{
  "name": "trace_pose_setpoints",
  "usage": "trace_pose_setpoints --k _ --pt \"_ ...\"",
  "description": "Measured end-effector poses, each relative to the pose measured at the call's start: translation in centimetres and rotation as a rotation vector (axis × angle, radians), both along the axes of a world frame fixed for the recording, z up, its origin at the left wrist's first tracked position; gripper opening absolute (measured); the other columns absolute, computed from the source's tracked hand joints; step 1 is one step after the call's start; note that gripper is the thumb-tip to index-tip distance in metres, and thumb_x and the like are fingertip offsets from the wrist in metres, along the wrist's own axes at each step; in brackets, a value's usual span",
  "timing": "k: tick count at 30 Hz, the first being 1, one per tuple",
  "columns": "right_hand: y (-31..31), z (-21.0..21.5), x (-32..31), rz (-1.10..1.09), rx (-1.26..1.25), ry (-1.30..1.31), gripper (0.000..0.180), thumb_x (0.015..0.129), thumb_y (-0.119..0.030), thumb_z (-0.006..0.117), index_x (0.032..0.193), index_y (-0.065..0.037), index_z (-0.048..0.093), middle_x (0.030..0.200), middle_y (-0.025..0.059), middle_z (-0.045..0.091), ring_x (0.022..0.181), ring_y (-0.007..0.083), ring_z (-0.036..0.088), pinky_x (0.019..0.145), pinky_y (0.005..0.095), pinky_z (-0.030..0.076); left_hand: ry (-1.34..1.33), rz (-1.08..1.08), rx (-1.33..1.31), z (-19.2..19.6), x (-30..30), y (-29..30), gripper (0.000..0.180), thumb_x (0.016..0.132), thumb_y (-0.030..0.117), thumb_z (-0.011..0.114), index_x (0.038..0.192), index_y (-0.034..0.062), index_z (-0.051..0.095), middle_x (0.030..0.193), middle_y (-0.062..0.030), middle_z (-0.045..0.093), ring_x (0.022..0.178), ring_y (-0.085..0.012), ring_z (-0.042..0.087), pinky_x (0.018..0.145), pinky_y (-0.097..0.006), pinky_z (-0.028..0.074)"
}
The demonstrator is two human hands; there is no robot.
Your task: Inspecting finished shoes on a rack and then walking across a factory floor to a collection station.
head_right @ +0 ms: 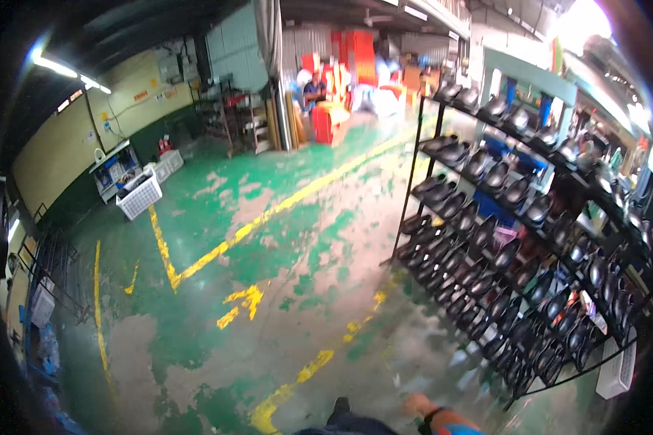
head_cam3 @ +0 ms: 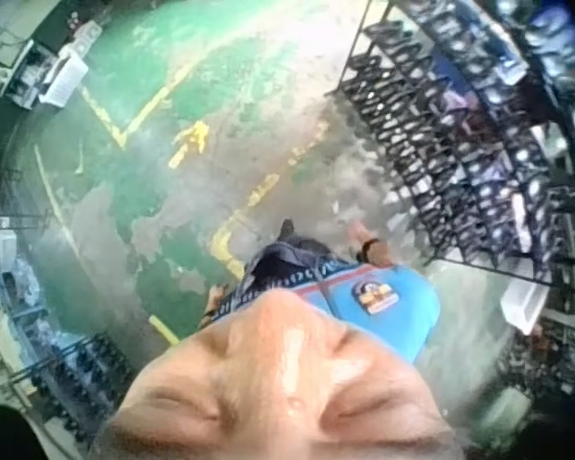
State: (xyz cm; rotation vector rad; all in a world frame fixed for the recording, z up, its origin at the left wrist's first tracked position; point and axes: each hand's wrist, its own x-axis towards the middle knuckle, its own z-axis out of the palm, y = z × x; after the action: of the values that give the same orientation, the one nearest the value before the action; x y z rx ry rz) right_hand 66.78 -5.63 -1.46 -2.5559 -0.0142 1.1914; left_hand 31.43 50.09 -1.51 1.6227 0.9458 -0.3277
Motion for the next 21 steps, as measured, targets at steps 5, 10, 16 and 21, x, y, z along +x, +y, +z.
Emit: trace_pose_setpoints --k 5,10,16,21 --pt "14.0 3.0 16.3 0.437 0.161 -0.141 0.05 0.088 -0.05 0.046 0.092 -0.004 0.067 0.093 0.0182 0.066 0.085 0.0346 0.063 0.076 0.0437 0.05 -0.051 0.231 -0.147 7.1 13.4 1.5 0.025 0.087 0.02 0.058 0.104 0.0015 0.059 0.083 -0.01 0.063 0.072 -0.0214 0.059 0.063 -0.033 0.048" --pt "25.9 7.5 33.1 0.133 0.338 -0.062 0.046 0.088 -0.045 0.048 0.086 -0.003 0.066 0.085 0.0184 0.066 0.084 0.0304 0.065 0.074 0.0419 0.05 -0.005 0.208 -0.142 9.2 29.1 5.6 0.029 0.088 0.024 0.058 0.107 0.0022 0.059 0.085 -0.0074 0.064 0.073 -0.0186 0.06 0.064 -0.03 0.048" --pt "29.1 6.5 46.7 -0.089 0.347 -0.25 0.033 0.089 -0.031 0.048 0.079 -0.002 0.06 0.075 0.0137 0.063 0.065 0.0259 0.057 0.062 0.0366 0.045 0.174 -0.201 0.19 7.1 46.0 18.3 0.026 0.089 0.023 0.055 0.106 0.0038 0.06 0.09 -0.0099 0.064 0.082 -0.0202 0.061 0.069 -0.033 0.048" --pt "25.9 4.5 48.6 -0.49 0.53 -0.078 0.031 0.088 -0.031 0.051 0.079 -0.004 0.065 0.073 0.0094 0.064 0.067 0.0239 0.06 0.062 0.0362 0.046 0.086 -0.602 0.553 6.0 65.6 30.7 0.023 0.089 0.021 0.052 0.104 0.005 0.06 0.094 -0.0123 0.064 0.088 -0.0218 0.06 0.073 -0.037 0.048"
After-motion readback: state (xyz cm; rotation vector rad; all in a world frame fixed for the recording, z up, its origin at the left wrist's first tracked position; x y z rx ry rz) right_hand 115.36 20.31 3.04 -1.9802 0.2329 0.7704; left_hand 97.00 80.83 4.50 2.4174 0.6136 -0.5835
